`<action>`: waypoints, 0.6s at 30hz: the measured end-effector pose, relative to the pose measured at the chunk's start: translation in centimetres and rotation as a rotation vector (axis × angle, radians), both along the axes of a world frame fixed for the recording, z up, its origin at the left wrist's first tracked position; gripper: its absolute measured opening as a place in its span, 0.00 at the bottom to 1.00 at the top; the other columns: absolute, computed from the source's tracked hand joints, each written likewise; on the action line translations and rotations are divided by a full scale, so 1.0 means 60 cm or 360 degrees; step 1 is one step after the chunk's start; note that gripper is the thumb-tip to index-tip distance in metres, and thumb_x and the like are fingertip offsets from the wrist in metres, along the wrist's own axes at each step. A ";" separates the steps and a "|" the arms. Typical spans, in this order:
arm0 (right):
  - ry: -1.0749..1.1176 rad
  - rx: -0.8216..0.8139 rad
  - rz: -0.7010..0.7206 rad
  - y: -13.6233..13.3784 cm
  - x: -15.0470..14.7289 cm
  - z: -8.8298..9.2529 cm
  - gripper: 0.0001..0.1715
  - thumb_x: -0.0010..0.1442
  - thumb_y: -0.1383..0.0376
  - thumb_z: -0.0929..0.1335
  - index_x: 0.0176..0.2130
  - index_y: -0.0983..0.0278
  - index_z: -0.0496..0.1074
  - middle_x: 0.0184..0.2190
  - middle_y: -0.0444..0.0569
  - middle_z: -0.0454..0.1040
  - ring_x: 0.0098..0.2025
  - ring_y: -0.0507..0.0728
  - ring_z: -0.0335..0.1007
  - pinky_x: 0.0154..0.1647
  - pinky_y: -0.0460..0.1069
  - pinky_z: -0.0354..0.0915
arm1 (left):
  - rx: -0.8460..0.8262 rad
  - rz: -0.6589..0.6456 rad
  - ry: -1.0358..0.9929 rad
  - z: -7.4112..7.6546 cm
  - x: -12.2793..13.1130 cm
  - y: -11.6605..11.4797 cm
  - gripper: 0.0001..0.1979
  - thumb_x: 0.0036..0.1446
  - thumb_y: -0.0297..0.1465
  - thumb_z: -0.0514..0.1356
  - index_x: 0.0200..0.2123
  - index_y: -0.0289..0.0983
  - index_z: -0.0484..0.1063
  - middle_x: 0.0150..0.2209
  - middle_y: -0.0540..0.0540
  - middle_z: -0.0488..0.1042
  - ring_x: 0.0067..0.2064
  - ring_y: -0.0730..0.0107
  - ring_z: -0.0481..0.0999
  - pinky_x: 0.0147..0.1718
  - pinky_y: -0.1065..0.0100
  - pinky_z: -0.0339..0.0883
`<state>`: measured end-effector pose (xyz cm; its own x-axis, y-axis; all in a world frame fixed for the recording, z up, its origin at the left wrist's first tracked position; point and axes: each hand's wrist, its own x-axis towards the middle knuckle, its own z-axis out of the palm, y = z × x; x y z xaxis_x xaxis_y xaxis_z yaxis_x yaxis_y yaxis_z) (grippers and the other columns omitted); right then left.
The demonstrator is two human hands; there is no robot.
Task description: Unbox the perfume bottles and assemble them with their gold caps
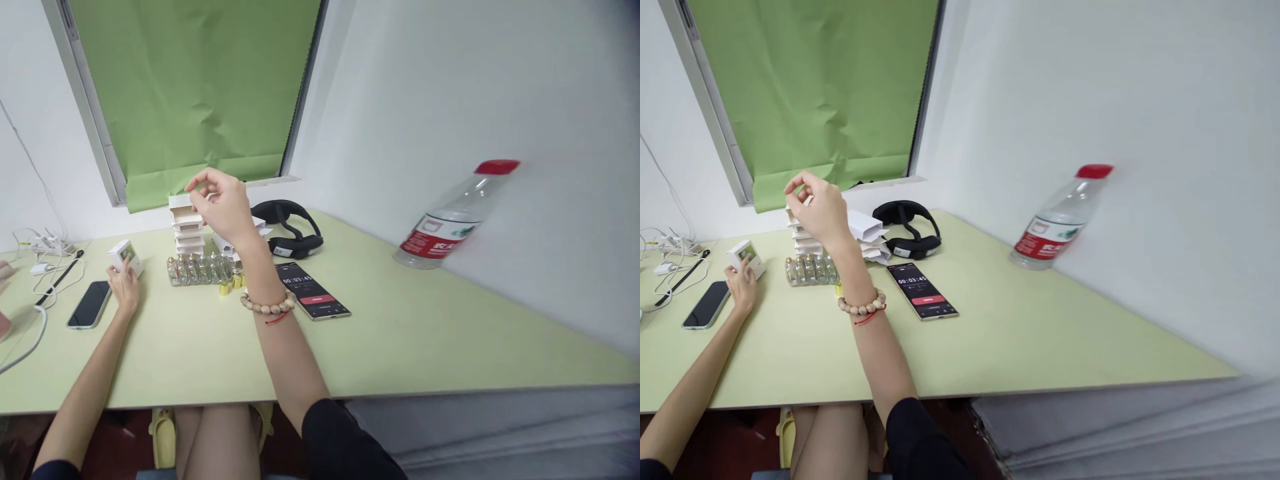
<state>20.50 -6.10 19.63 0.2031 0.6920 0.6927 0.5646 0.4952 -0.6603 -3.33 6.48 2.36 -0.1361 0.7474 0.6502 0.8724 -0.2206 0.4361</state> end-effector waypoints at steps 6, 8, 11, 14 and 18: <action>-0.0268 -0.0213 0.0172 0.000 -0.010 -0.004 0.08 0.58 0.67 0.64 0.37 0.62 0.72 0.29 0.43 0.73 0.30 0.50 0.67 0.33 0.46 0.60 | 0.0091 -0.0156 0.0004 0.008 0.011 -0.024 0.35 0.57 0.34 0.57 0.66 0.37 0.51 0.55 0.33 0.61 0.47 0.53 0.72 0.40 0.59 0.70; -0.0329 -0.0280 0.0199 0.001 -0.015 -0.006 0.09 0.57 0.68 0.64 0.37 0.62 0.73 0.29 0.43 0.74 0.30 0.50 0.68 0.34 0.46 0.60 | 0.0108 -0.0210 -0.0023 0.011 0.014 -0.031 0.36 0.55 0.34 0.59 0.65 0.37 0.52 0.56 0.34 0.63 0.47 0.54 0.73 0.38 0.62 0.70; -0.0403 -0.0365 0.0262 0.003 -0.025 -0.010 0.11 0.57 0.69 0.64 0.38 0.62 0.74 0.29 0.42 0.75 0.28 0.48 0.68 0.35 0.46 0.61 | 0.0104 -0.0272 -0.0127 0.012 0.016 -0.036 0.33 0.51 0.34 0.61 0.60 0.40 0.57 0.52 0.40 0.70 0.45 0.58 0.75 0.38 0.64 0.69; -0.0468 -0.0490 0.0344 0.008 -0.034 -0.017 0.12 0.56 0.70 0.64 0.39 0.63 0.75 0.31 0.42 0.76 0.25 0.47 0.69 0.35 0.46 0.62 | 0.0055 -0.0339 -0.0228 0.010 0.013 -0.036 0.30 0.47 0.34 0.62 0.55 0.42 0.61 0.45 0.46 0.75 0.37 0.64 0.76 0.35 0.66 0.67; -0.0621 -0.0695 0.0453 0.025 -0.052 -0.036 0.15 0.57 0.68 0.66 0.44 0.62 0.75 0.42 0.47 0.78 0.29 0.50 0.74 0.39 0.48 0.66 | 0.0160 -0.0546 -0.0318 0.007 0.007 -0.036 0.24 0.45 0.37 0.61 0.48 0.40 0.65 0.40 0.46 0.76 0.32 0.67 0.75 0.31 0.69 0.65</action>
<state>17.37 -4.59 17.45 -0.2394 0.9161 0.3215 0.6901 0.3935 -0.6074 -2.88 4.33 2.80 -0.0210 0.7056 0.7083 0.6412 -0.5340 0.5511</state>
